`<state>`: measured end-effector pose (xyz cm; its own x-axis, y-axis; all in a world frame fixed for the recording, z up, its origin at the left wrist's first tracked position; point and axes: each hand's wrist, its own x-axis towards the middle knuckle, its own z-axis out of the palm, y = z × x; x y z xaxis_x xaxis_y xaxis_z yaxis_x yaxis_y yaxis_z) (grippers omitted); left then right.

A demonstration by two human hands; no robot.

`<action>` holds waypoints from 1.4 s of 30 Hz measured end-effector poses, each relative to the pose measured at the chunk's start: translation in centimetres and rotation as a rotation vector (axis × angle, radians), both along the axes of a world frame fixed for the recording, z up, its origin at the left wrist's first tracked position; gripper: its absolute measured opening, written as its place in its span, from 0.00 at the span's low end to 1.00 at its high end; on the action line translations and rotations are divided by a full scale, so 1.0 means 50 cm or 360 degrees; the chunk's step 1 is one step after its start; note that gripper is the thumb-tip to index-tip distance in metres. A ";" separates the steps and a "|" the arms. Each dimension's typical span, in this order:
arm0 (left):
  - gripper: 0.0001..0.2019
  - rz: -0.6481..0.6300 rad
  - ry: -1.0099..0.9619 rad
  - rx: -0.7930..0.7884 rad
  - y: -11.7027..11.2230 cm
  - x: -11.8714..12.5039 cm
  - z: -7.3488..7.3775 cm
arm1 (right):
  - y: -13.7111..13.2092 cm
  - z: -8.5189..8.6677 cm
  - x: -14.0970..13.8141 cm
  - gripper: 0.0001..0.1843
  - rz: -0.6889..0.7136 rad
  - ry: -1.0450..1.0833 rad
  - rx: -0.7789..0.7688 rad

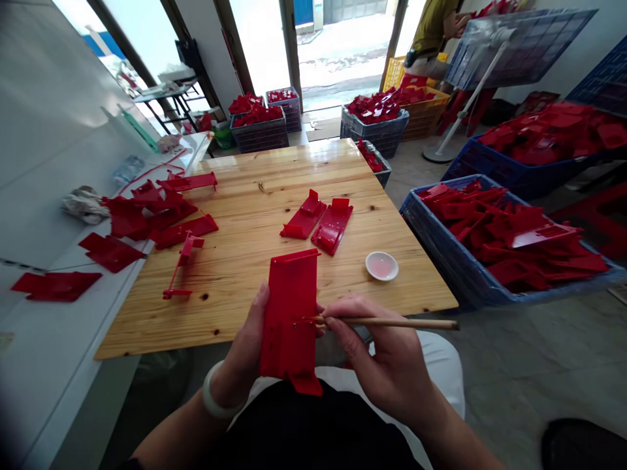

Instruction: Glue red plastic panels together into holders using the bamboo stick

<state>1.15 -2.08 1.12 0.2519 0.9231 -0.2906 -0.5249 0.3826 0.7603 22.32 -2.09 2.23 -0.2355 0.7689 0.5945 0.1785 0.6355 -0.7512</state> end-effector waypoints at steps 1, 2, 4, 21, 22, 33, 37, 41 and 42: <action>0.45 -0.0003 -0.0002 0.0012 0.000 0.001 0.000 | -0.001 -0.001 -0.002 0.14 -0.0004 -0.0013 0.0006; 0.44 -0.0006 -0.0007 0.0026 0.000 0.002 0.000 | -0.002 -0.002 -0.003 0.14 -0.0005 -0.0026 0.0010; 0.43 -0.0020 -0.0033 0.0047 0.001 0.004 0.001 | -0.002 -0.002 -0.005 0.13 -0.0006 -0.0048 0.0014; 0.37 -0.0014 -0.0101 0.0145 0.002 0.011 -0.007 | 0.000 -0.012 -0.019 0.11 -0.0068 -0.0055 0.0132; 0.37 -0.0011 -0.0101 0.0143 0.002 0.011 -0.007 | 0.001 -0.011 -0.019 0.11 -0.0074 -0.0056 0.0135; 0.39 0.0009 -0.0040 0.0109 0.004 0.013 -0.005 | 0.015 -0.005 -0.027 0.07 -0.0104 0.0053 0.0082; 0.41 0.0001 -0.0015 0.0077 0.005 0.015 0.004 | 0.019 -0.006 -0.024 0.06 -0.0130 0.0085 0.0049; 0.41 0.0026 0.0023 0.0060 0.003 0.015 0.003 | 0.022 -0.011 -0.020 0.05 -0.0137 0.0100 0.0017; 0.42 0.0021 0.0034 0.0052 0.004 0.014 0.000 | 0.023 -0.011 -0.020 0.04 -0.0141 0.0108 0.0006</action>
